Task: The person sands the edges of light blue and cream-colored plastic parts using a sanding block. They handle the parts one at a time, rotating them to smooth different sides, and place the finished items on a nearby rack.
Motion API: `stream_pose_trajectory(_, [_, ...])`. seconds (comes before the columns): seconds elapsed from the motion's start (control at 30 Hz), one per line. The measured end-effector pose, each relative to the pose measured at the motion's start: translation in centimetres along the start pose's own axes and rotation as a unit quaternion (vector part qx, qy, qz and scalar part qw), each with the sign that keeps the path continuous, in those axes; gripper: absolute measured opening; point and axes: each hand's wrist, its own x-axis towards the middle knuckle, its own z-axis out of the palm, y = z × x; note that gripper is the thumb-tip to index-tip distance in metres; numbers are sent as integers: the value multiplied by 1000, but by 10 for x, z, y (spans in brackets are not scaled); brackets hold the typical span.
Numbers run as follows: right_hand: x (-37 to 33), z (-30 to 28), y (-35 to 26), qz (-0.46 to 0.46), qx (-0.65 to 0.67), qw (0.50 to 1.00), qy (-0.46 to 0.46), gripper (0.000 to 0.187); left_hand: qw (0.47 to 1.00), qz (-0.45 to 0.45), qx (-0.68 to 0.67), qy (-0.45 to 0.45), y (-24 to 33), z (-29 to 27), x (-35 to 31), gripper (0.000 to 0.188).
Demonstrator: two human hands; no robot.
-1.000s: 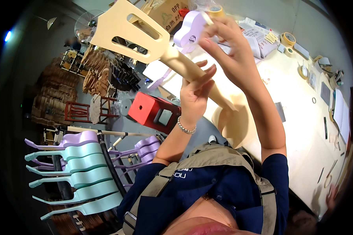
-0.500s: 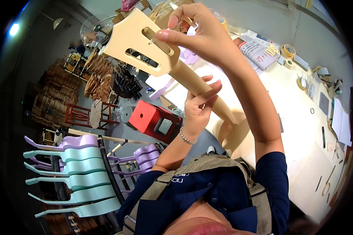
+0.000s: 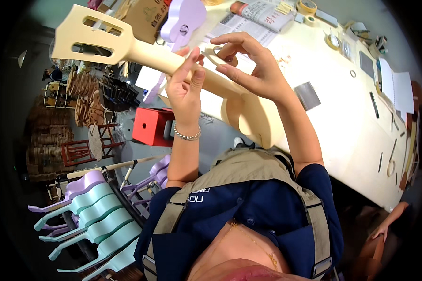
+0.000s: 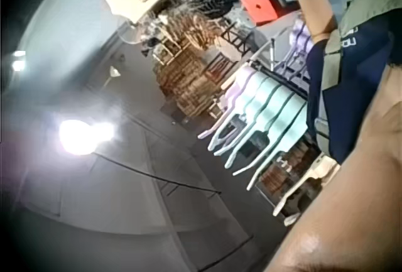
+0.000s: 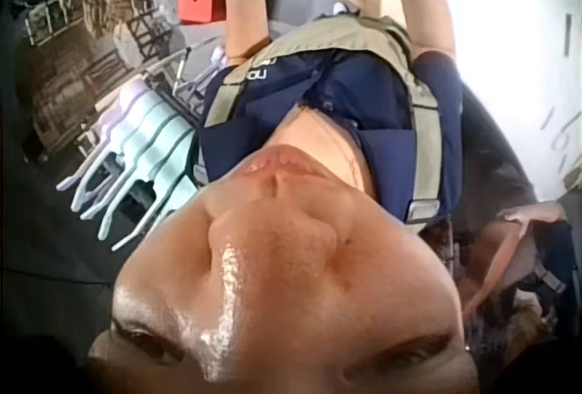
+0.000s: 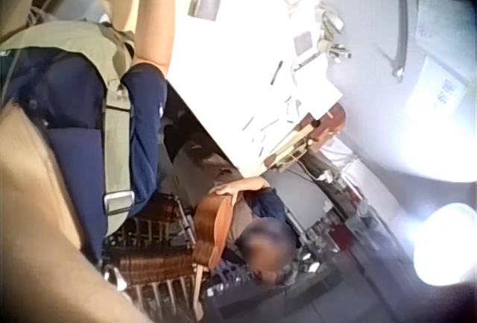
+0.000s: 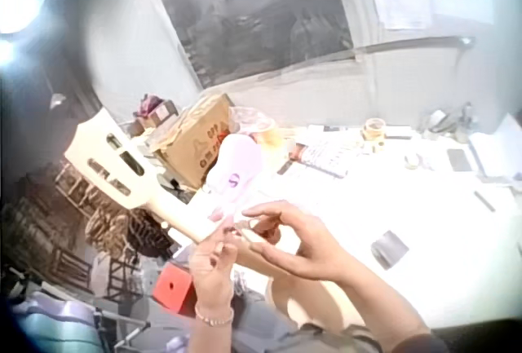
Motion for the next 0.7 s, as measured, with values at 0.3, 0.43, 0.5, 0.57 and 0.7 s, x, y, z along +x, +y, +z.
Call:
stream_pose_trajectory(0.3, [-23, -2, -10, -42, -203, 978, -10, 33, 999, 16, 13, 29, 4, 7, -8, 14])
stream_pose_trajectory(0.43, [-30, 1, 1, 55, -201, 978, 11, 29, 999, 21, 25, 33, 4, 6, -11, 12])
stream_pose_trajectory(0.5, [-31, 4, -1, 60, -226, 972, 34, 11, 998, 28, 43, 34, 5, 4, -13, 12])
stream_pose_trajectory(0.57, [-32, 9, -3, 39, -241, 969, 46, 5, 999, 26, 31, 36, 7, 4, -15, 11])
stream_pose_trajectory(0.7, [-35, 24, 3, 104, -183, 953, 216, 5, 997, 49, 55, 35, 8, 6, -23, 12])
